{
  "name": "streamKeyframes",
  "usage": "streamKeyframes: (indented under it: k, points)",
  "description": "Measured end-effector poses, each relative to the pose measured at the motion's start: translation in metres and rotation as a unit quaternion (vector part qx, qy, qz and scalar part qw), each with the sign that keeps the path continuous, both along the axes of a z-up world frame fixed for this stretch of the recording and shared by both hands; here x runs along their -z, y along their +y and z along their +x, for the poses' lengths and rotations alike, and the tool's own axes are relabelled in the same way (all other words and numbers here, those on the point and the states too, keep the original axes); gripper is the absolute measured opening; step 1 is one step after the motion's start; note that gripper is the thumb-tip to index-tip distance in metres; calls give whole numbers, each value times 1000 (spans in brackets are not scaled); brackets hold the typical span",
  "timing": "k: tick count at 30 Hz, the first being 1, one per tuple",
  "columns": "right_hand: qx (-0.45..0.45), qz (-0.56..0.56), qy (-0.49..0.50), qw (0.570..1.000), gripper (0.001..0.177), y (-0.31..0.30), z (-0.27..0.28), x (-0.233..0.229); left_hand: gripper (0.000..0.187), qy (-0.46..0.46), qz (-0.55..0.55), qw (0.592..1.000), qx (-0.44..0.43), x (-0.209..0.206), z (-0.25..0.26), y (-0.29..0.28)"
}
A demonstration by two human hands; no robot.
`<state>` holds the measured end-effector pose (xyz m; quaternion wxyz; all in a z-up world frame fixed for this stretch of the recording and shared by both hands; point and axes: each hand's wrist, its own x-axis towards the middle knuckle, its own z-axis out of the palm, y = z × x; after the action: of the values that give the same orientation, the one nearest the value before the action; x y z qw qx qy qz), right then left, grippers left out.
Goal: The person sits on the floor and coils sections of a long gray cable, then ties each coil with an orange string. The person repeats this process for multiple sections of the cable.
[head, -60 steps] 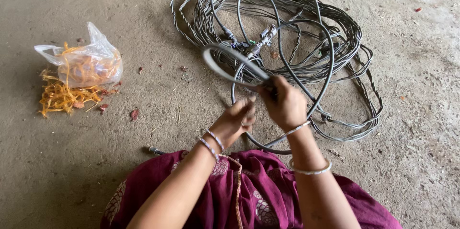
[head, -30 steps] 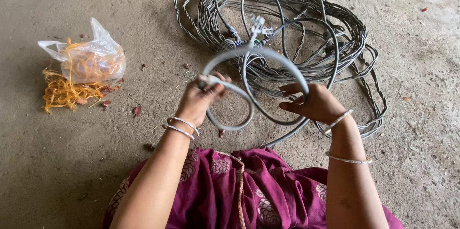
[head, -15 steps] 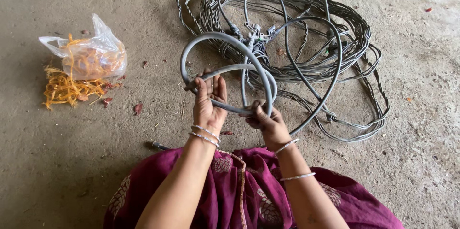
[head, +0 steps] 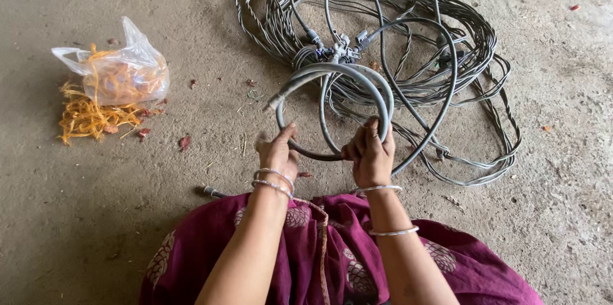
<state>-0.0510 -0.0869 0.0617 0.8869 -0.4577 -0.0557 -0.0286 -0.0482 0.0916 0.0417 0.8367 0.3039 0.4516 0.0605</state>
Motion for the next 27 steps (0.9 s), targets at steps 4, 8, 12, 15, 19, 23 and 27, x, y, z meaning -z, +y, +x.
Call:
streamKeyframes:
  k: [4,8,12,15,19,23,27]
  points:
    - [-29,-93,38,994,12,-29,9,-1,134,-72,496,865,23,-33,-12,6]
    - [-79,-213,38,973,4,-49,24,-6,140,-228,767,576,170,-57,-17,34]
    - [-241,-293,20,925,15,-47,30,-19,109,-306,762,505,265,-54,10,40]
    - [-257,-351,-44,899,21,-39,31,-28,48,-315,637,599,370,-32,31,36]
    - [-232,-363,-68,900,16,-52,39,-24,15,-354,560,667,341,-22,26,47]
    - [-229,-394,-174,873,16,-61,65,-11,14,-423,385,771,282,-50,5,51]
    - [-168,-417,-256,856,36,-34,92,-4,12,-474,340,789,192,-89,-12,58]
